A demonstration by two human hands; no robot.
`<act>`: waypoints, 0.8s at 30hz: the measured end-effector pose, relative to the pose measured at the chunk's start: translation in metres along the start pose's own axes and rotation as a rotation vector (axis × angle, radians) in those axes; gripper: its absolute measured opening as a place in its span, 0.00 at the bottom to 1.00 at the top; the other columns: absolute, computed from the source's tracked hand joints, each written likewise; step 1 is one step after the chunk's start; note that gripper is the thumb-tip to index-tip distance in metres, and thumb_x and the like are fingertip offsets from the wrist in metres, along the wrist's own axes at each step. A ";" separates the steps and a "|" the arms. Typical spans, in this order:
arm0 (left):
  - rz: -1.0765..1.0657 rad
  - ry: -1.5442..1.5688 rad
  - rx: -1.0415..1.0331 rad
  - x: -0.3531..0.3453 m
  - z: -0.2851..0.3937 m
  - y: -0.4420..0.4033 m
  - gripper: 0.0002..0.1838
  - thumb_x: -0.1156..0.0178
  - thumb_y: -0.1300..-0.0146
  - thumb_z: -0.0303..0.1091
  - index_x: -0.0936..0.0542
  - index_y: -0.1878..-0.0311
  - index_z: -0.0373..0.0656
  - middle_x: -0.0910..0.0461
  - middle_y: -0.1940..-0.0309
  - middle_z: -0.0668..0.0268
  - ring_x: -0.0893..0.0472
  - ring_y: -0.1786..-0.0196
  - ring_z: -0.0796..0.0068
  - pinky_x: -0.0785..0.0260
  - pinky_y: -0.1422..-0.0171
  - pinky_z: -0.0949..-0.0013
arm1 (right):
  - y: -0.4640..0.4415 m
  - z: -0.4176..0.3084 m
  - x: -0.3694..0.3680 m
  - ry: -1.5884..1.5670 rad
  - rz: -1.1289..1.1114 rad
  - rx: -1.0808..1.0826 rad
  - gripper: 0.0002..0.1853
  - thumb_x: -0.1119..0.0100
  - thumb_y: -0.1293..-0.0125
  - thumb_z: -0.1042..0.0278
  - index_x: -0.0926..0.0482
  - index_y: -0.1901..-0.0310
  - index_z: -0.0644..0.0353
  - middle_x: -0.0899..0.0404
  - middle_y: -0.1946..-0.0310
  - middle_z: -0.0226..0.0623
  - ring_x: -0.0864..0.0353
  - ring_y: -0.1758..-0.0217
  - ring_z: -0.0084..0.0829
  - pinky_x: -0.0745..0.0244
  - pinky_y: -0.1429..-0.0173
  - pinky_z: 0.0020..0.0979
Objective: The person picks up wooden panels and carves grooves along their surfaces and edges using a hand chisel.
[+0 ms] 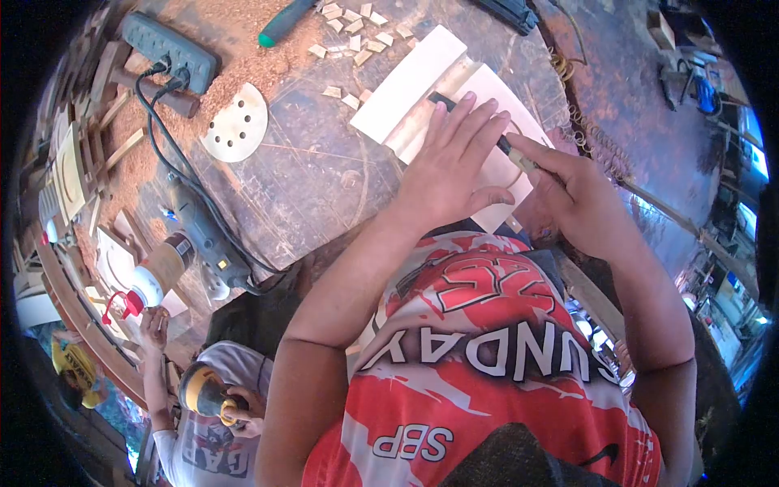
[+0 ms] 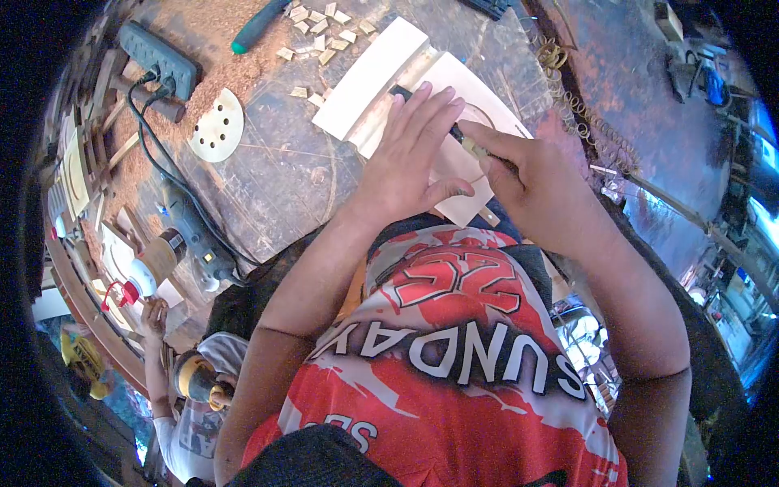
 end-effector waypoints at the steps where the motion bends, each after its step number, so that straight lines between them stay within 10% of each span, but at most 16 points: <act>1: 0.006 0.001 -0.001 0.000 0.000 0.000 0.56 0.30 0.48 0.64 0.40 0.21 0.43 0.39 0.22 0.54 0.45 0.18 0.45 0.56 0.17 0.36 | 0.000 0.000 0.001 0.006 0.000 0.001 0.23 0.46 0.28 0.73 0.24 0.32 0.61 0.15 0.62 0.60 0.13 0.64 0.44 0.21 0.50 0.36; 16: 0.381 -0.211 0.230 0.011 -0.008 0.011 0.42 0.32 0.38 0.49 0.34 0.26 0.39 0.40 0.24 0.45 0.44 0.21 0.35 0.54 0.18 0.37 | -0.043 0.029 0.105 0.577 0.028 0.326 0.20 0.39 0.29 0.68 0.20 0.37 0.57 0.16 0.43 0.49 0.17 0.41 0.51 0.23 0.37 0.43; 19: 0.431 -0.415 0.660 0.010 -0.011 0.010 0.52 0.28 0.44 0.56 0.38 0.25 0.35 0.42 0.25 0.36 0.50 0.21 0.27 0.56 0.19 0.34 | -0.081 0.042 0.124 0.516 -0.100 0.414 0.19 0.38 0.29 0.67 0.19 0.38 0.59 0.16 0.43 0.49 0.18 0.40 0.51 0.24 0.35 0.42; 24: 0.421 -0.418 0.523 0.011 -0.036 -0.001 0.58 0.22 0.54 0.59 0.36 0.25 0.33 0.42 0.24 0.39 0.48 0.20 0.32 0.56 0.17 0.37 | -0.140 0.060 0.142 0.574 -0.258 0.657 0.21 0.37 0.31 0.69 0.21 0.38 0.63 0.16 0.44 0.51 0.18 0.39 0.52 0.25 0.35 0.41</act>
Point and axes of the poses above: each hand's wrist, its own y-axis away from the middle knuckle, its own x-axis out of the back of the hand, z = x × y, the point moved 3 cm from there along -y, towards the middle knuckle
